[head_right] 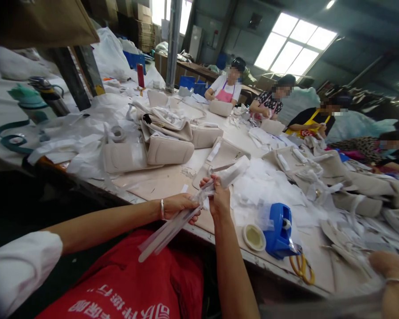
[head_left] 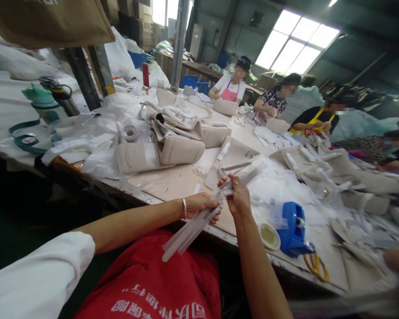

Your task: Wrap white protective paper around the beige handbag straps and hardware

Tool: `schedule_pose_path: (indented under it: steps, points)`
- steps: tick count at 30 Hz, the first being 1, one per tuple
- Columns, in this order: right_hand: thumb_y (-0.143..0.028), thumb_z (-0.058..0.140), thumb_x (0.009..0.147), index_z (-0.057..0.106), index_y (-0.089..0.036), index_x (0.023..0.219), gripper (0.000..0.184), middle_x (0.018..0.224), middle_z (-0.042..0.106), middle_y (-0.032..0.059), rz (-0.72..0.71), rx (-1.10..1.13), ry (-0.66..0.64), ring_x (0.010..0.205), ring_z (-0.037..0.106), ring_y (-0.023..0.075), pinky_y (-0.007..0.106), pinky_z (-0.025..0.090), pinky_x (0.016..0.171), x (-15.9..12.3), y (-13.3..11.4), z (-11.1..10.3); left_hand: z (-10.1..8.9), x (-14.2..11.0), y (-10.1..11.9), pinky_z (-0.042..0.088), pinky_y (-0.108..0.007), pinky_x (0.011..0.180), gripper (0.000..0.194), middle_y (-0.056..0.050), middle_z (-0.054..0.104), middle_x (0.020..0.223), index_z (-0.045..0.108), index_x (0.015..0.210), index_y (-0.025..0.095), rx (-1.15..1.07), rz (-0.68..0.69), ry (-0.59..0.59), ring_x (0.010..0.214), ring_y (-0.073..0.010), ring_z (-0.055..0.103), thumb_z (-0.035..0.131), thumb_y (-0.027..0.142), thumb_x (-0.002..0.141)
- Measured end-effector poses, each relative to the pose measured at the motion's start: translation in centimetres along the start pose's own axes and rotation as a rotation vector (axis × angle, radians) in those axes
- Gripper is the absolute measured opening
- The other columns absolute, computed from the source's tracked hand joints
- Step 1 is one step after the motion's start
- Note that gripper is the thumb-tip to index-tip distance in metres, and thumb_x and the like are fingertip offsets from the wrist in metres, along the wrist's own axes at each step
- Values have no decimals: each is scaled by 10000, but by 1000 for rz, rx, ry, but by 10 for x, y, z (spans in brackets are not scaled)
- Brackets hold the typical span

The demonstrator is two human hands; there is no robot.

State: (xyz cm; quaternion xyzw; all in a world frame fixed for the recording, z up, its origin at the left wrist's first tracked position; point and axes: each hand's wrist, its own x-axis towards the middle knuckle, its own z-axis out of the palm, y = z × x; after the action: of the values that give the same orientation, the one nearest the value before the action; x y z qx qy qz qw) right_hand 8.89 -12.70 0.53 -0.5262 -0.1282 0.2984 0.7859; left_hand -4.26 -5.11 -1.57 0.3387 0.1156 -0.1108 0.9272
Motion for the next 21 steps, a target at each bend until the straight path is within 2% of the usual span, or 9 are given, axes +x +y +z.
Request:
schedule_pose_path:
  steps: [3,6,8,10,13,16,21]
  points:
    - [-448,660,794,592,-158,998,361,843,717,77,-35,-44,-10,763,691,201,326,566,680,-13,3,-5,13,3,1,547,-285,585,204,-77,579,718,568,849,73,-136,15,19,626,-164,619,666,249,817]
    - [-475,629,810,596,-161,982,359,901,713,79,-32,-98,-20,776,672,168,251,536,629,-23,8,-12,21,7,4,491,-183,522,118,-28,509,697,555,872,71,-202,12,24,540,-76,531,574,188,872]
    - [-480,653,789,604,-158,954,366,924,704,67,32,-104,-4,771,652,136,224,527,637,-30,11,-17,22,11,7,361,-102,415,84,20,424,654,545,888,71,-228,22,49,449,-21,409,508,145,899]
    - [-510,664,770,593,-173,988,407,991,689,59,127,-57,-2,846,649,138,249,542,717,-42,14,-21,21,15,9,230,-81,349,102,45,367,632,519,865,80,-236,70,113,399,1,306,451,133,919]
    - [-590,559,822,522,-215,1168,511,1123,651,72,271,-19,-122,974,644,169,316,538,817,-73,22,-23,17,21,10,186,-88,326,152,42,394,650,454,819,119,-226,167,251,385,3,267,413,190,947]
    - [-610,528,831,450,-196,1249,593,1047,667,94,373,-136,-254,845,673,180,321,540,748,-110,33,-19,17,28,6,170,-98,321,204,42,408,658,400,794,150,-203,215,350,384,-2,260,433,273,953]
    - [-527,610,810,444,-171,1171,533,842,669,58,275,-337,-225,614,624,147,253,486,546,-151,48,-12,28,33,-9,150,-110,330,318,50,381,649,376,773,160,-138,216,385,396,-3,239,447,418,944]
